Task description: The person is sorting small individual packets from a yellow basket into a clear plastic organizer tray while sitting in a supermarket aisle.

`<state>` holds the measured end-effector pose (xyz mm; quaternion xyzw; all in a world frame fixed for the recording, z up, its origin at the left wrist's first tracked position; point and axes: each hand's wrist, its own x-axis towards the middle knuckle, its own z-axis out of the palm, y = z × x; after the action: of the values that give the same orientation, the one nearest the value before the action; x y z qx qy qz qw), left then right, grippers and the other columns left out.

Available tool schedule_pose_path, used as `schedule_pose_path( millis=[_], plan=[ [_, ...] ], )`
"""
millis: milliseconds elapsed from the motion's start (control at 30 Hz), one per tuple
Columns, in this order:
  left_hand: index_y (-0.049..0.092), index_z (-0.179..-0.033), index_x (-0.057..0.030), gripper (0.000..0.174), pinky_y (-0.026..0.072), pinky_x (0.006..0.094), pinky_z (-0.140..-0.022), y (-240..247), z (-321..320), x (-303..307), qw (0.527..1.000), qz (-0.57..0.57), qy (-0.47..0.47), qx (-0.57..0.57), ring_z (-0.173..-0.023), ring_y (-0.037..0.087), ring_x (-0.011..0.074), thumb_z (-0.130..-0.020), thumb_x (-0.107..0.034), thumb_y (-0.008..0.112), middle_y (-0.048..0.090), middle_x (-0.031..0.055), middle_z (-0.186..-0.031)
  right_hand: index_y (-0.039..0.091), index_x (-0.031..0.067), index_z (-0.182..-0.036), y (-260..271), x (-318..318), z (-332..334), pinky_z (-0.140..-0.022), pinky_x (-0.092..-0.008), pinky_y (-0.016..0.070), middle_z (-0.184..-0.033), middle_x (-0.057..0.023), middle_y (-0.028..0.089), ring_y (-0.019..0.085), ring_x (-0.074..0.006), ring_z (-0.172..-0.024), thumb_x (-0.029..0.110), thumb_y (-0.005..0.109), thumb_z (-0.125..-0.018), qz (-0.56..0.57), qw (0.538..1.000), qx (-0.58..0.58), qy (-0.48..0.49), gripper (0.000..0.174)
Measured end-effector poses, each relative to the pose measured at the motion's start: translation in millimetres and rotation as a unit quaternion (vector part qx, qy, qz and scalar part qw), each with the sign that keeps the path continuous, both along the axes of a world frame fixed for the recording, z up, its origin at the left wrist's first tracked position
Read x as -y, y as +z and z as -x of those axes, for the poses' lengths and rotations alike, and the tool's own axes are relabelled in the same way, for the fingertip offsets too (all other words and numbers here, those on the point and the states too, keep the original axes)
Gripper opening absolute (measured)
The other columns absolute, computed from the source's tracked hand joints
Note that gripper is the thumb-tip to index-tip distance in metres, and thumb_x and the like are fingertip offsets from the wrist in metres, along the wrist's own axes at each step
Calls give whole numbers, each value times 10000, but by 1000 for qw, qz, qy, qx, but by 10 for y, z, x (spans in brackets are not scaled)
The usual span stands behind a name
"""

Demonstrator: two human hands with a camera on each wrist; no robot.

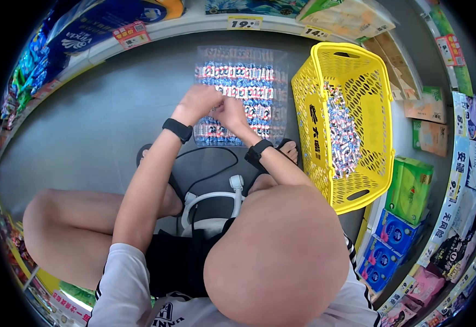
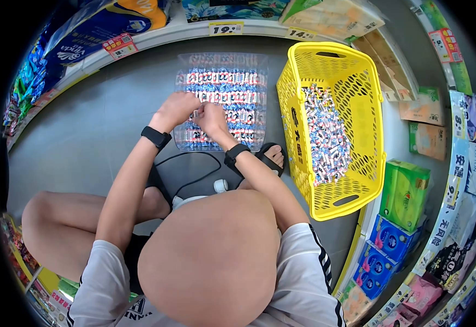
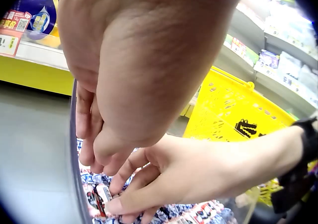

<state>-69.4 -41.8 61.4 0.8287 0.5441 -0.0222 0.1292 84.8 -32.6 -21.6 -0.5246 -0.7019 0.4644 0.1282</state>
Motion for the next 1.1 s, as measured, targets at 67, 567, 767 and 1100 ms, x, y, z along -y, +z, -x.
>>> schedule_pose_path(
  millis=[67, 567, 767, 1100],
  plan=[
    [771, -844, -85, 94, 615, 432, -789, -86, 9, 14, 1000, -5, 0, -16, -881, 775, 313, -835, -40, 689, 767, 127, -848, 714, -17, -902, 37, 48, 14, -764, -438, 594, -797, -176, 749, 759, -344, -805, 86, 860, -769, -17, 1000, -5, -10, 223],
    [773, -801, -173, 112, 524, 361, -883, -288, -27, 118, 988, -41, -26, -148, -840, 749, 203, -869, -122, 701, 756, 45, -765, 727, -57, -987, -68, 95, 34, -716, -431, 604, -822, -233, 761, 782, -349, -797, 54, 765, -836, -13, 999, -21, -31, 192],
    [769, -760, -179, 129, 514, 357, -905, -276, -10, 142, 989, -50, -28, -139, -840, 745, 203, -847, -108, 705, 752, 49, -760, 742, -47, -994, -82, 136, 67, -722, -432, 603, -795, -225, 757, 778, -360, -794, 62, 755, -852, -49, 999, 11, -22, 180],
    [772, -744, -196, 131, 496, 351, -939, -219, -18, 185, 988, -85, -30, -126, -902, 731, 179, -853, -154, 714, 752, 15, -790, 773, -40, -922, -262, 129, 84, -703, -384, 606, -752, -172, 770, 784, -275, -703, 72, 760, -884, -24, 999, 8, -20, 119]
  ],
)
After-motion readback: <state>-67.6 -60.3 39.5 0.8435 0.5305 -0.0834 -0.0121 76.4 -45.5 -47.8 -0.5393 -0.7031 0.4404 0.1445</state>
